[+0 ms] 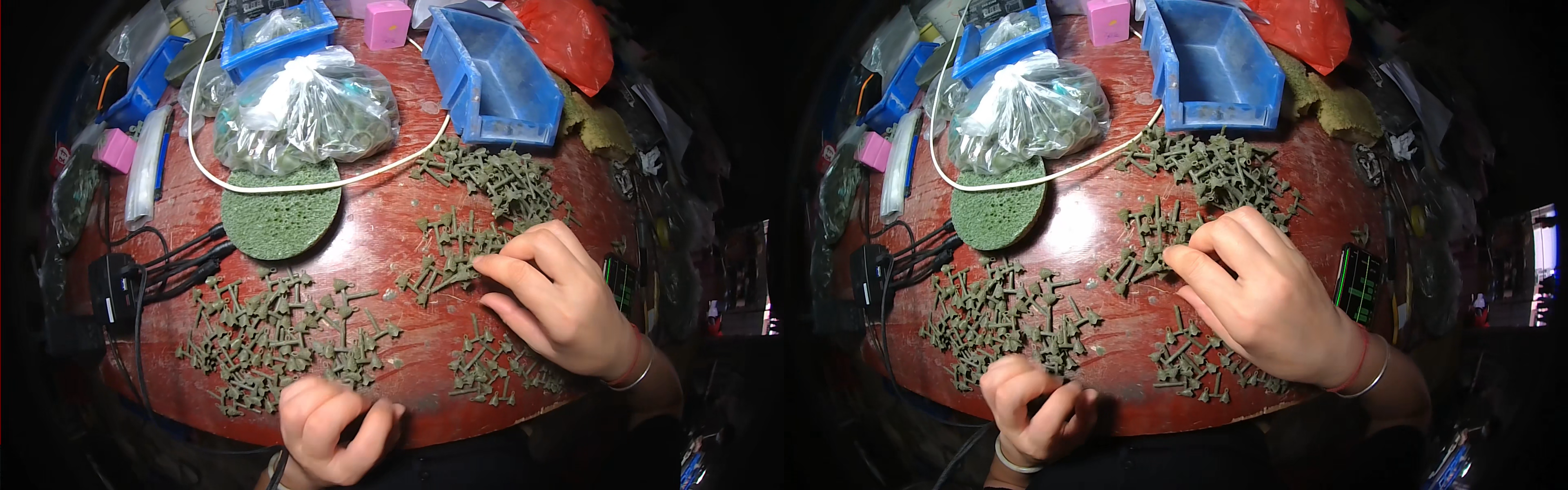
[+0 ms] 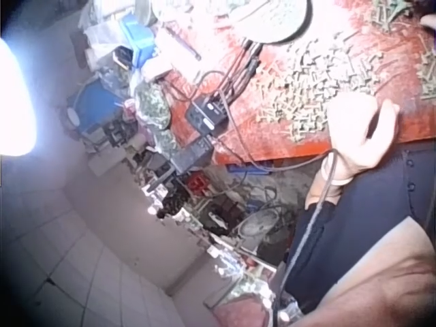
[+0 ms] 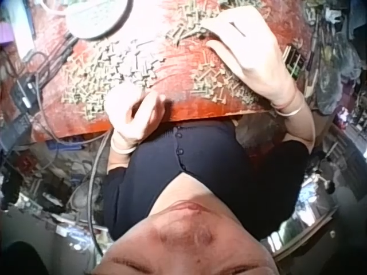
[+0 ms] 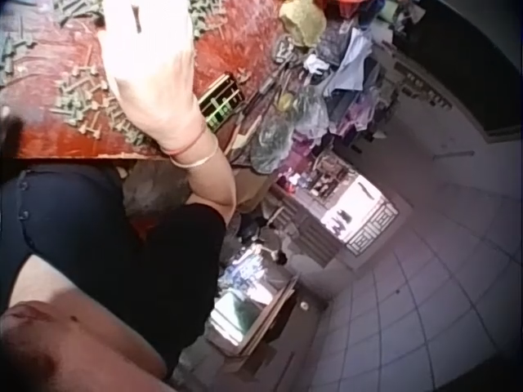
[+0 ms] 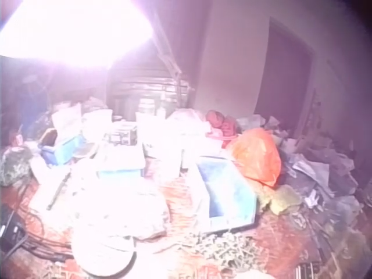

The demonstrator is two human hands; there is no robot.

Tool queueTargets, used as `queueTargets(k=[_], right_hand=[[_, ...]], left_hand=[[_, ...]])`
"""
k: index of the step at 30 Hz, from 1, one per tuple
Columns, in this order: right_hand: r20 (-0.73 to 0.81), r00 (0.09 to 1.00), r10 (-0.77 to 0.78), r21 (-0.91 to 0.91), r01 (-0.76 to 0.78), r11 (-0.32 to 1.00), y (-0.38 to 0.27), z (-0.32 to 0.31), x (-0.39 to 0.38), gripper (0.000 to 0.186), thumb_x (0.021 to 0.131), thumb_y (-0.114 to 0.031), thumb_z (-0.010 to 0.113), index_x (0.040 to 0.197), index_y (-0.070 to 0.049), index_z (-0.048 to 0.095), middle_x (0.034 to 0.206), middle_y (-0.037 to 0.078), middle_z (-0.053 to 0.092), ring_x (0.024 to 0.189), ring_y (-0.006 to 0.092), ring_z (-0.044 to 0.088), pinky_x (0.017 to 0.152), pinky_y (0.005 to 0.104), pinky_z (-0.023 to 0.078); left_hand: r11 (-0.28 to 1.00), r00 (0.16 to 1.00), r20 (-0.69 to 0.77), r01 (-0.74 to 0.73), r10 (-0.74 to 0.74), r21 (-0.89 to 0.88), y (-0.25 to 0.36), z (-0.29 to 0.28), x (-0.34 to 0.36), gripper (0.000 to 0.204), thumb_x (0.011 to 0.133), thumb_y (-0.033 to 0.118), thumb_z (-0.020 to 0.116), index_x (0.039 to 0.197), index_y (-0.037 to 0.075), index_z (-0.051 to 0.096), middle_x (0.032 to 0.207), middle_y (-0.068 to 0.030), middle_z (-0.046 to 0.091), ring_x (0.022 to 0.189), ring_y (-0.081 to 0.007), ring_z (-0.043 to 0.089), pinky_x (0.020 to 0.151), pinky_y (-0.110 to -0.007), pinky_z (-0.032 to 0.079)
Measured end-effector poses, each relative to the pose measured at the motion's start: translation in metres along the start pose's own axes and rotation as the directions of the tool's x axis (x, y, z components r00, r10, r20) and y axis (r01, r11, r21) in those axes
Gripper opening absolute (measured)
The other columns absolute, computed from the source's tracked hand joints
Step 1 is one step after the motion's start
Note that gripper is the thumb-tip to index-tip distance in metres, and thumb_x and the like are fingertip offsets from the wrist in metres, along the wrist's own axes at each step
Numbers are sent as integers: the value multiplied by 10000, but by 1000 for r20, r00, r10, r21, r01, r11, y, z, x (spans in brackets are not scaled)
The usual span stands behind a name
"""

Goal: Sorting small green plastic toy figures on a red workbench.

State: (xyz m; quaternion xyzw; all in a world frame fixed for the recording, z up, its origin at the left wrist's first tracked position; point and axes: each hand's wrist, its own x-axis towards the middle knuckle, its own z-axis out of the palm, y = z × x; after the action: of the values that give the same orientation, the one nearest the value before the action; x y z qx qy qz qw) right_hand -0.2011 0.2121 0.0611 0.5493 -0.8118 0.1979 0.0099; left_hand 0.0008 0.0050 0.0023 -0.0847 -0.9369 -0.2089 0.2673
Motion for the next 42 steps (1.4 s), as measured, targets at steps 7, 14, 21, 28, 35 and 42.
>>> queueTargets(k=[7, 14, 21, 28, 35, 42], right_hand=[[-7, 1000, -6, -19, 6, 1000, -3, 7, 5, 322, 797, 1, 798, 1100, 11, 690, 957, 105, 564, 867, 290, 575, 774, 395, 505], [-20, 999, 39, 98, -37, 995, -4, 6, 1, 211, 821, 15, 777, 1003, -4, 671, 934, 116, 574, 863, 300, 593, 767, 409, 511], [14, 996, 87, 81, -88, 993, -4, 9, -1, 221, 828, 21, 767, 1024, 5, 666, 939, 115, 590, 903, 320, 610, 797, 418, 520], [22, 873, 487, 534, -422, 732, 6, 6, -3, 123, 946, -2, 714, 1060, 25, 679, 887, 58, 680, 736, 79, 638, 628, 253, 509], [26, 842, 539, 613, -439, 656, 7, 8, -2, 110, 961, -26, 725, 1051, 30, 695, 882, 29, 699, 725, 6, 588, 620, 198, 479], [89, 792, 604, 705, -478, 523, 12, 11, -4, 105, 965, -30, 728, 1048, 27, 695, 930, 20, 694, 742, 0, 566, 600, 192, 451]], left_hand=[[996, 999, 54, 7, -2, -84, -5, -11, -34, 356, 810, -98, 700, 848, 131, 431, 698, -16, 421, 519, -214, 404, 443, -362, 325], [982, 996, 32, -78, 85, -171, -6, -4, -18, 365, 815, -110, 708, 795, 127, 431, 623, 6, 380, 470, -173, 390, 405, -312, 323], [977, 987, 75, -127, 141, -170, -8, -4, -16, 374, 806, -93, 747, 760, 121, 443, 620, 12, 367, 478, -168, 381, 412, -305, 316], [975, 989, 58, -120, 133, -188, -8, -1, -16, 372, 797, -78, 775, 765, 121, 462, 609, 12, 375, 474, -174, 383, 411, -314, 305], [976, 991, 64, -107, 121, -189, -7, -1, -14, 381, 797, -58, 799, 775, 121, 463, 601, 7, 371, 468, -180, 377, 410, -322, 301], [975, 990, 77, -100, 118, -201, -7, 0, -13, 390, 794, -59, 801, 784, 120, 455, 602, 4, 368, 466, -183, 371, 408, -324, 301]])
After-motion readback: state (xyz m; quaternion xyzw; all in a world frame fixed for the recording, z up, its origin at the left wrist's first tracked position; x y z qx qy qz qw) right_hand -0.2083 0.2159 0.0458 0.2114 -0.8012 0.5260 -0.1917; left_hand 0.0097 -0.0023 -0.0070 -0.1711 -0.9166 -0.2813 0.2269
